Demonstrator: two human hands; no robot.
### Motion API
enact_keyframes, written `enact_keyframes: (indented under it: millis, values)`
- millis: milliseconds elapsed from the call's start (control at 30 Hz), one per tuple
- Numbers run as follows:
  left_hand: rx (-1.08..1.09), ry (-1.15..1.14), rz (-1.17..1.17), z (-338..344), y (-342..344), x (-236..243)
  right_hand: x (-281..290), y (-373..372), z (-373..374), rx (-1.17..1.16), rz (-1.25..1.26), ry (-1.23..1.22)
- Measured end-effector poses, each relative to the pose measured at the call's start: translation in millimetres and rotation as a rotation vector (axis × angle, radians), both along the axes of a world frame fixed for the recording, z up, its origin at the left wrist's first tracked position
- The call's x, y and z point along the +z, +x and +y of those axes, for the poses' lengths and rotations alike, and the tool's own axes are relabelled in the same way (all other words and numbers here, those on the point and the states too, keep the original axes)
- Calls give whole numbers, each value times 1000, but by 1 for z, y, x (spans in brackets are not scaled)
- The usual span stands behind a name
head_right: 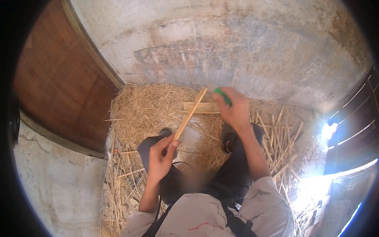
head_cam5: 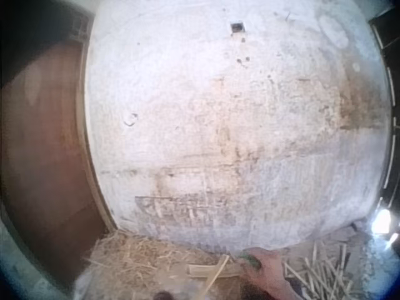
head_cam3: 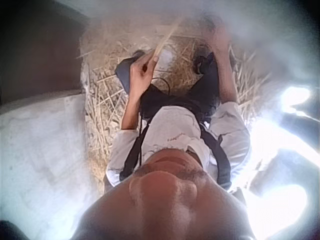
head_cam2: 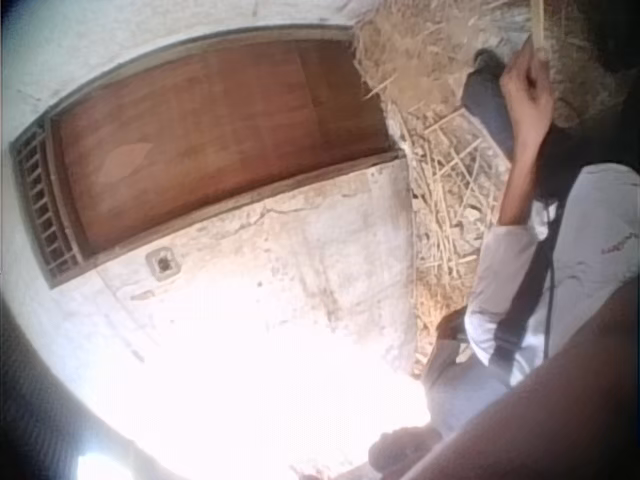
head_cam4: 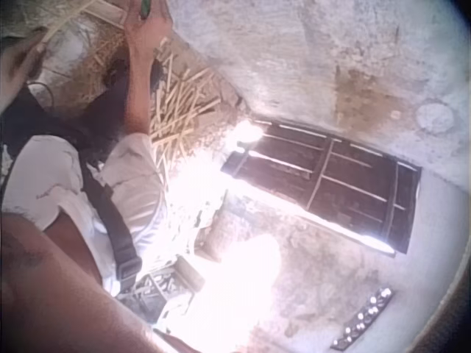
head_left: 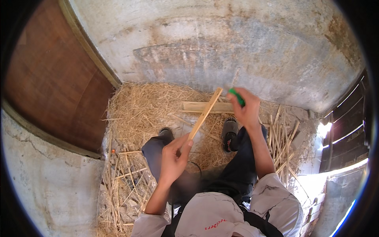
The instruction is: The person whittles and shapes a thin wooden strip using a small green knife while holding it against another perpendicular wooden strip to create a joint.
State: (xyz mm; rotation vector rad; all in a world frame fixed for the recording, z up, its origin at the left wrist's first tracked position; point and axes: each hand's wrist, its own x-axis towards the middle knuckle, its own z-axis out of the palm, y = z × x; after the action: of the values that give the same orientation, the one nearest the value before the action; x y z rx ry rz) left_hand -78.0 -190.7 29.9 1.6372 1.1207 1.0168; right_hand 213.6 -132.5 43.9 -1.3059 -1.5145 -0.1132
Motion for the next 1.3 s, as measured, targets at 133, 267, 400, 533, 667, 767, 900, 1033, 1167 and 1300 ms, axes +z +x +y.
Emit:
enact_keyframes:
  millis: [133,267,400,533,667,767,900,1033,1167,1300]
  values:
    - [-20,-89,-65,-1,-6,-9,-1,30,14,-127,139,-113]
    - [-46,-167,-110,7,-10,-6,-15,1,-3,55,18,-19]
    - [-90,-191,-134,11,0,-4,-37,-44,-19,317,-57,7]
    - [-107,-206,-159,10,9,6,-41,-58,-26,361,-166,-1]
    - [-81,-220,-122,8,9,13,-35,-66,-28,336,-213,34]
    - [-57,-19,17,11,7,4,-31,-67,-29,302,-252,62]
    - [-47,100,22,9,10,-3,-25,-65,-30,271,-286,115]
    - [-57,87,29,8,9,-2,-31,-53,-26,186,-297,53]
    - [-55,83,35,7,8,-2,-29,-48,-21,196,-289,43]
    - [-95,12,47,1,-1,-6,-36,-20,6,78,-79,123]
